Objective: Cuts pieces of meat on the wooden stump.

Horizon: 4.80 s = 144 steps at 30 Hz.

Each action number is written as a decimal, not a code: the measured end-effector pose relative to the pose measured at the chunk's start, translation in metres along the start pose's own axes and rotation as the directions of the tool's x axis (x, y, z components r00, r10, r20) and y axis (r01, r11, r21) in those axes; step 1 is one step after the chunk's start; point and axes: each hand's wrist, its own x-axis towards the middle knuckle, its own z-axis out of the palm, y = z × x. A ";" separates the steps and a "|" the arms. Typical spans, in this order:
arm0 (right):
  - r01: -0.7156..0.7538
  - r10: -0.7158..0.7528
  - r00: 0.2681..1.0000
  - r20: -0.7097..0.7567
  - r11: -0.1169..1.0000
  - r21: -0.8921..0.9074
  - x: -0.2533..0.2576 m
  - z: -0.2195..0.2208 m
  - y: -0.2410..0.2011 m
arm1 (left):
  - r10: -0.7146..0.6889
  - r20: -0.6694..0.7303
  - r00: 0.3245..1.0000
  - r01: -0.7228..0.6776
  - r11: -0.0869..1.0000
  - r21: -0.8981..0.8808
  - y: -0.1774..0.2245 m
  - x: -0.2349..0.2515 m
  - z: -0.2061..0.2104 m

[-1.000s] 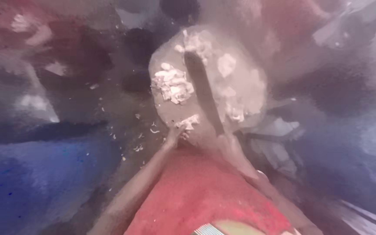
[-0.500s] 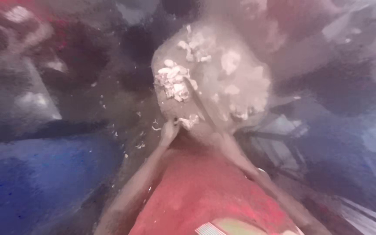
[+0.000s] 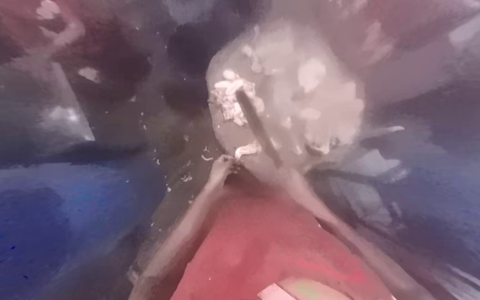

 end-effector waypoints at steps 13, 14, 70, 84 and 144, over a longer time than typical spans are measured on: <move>-0.174 0.183 0.983 0.035 0.968 -0.179 0.001 0.020 0.079 | 0.339 -0.307 0.890 -0.011 0.687 0.726 0.002 0.008 -0.122; -0.211 0.207 0.978 -0.038 0.966 -0.153 -0.009 0.016 0.086 | 0.341 -0.268 0.901 -0.016 0.644 0.765 0.016 0.007 -0.120; -0.226 0.413 0.812 -0.414 0.875 0.429 -0.020 0.060 0.179 | 0.141 0.567 0.811 -0.572 -0.012 0.820 0.015 0.085 0.075; -0.213 0.461 0.842 -0.280 0.761 0.613 -0.021 0.048 0.198 | 0.061 0.658 0.751 -0.615 -0.300 0.730 0.092 0.133 0.194; -0.217 0.277 0.938 -0.208 0.937 0.273 0.007 -0.006 0.104 | 0.041 0.189 0.981 -0.184 0.512 0.839 0.040 0.069 0.118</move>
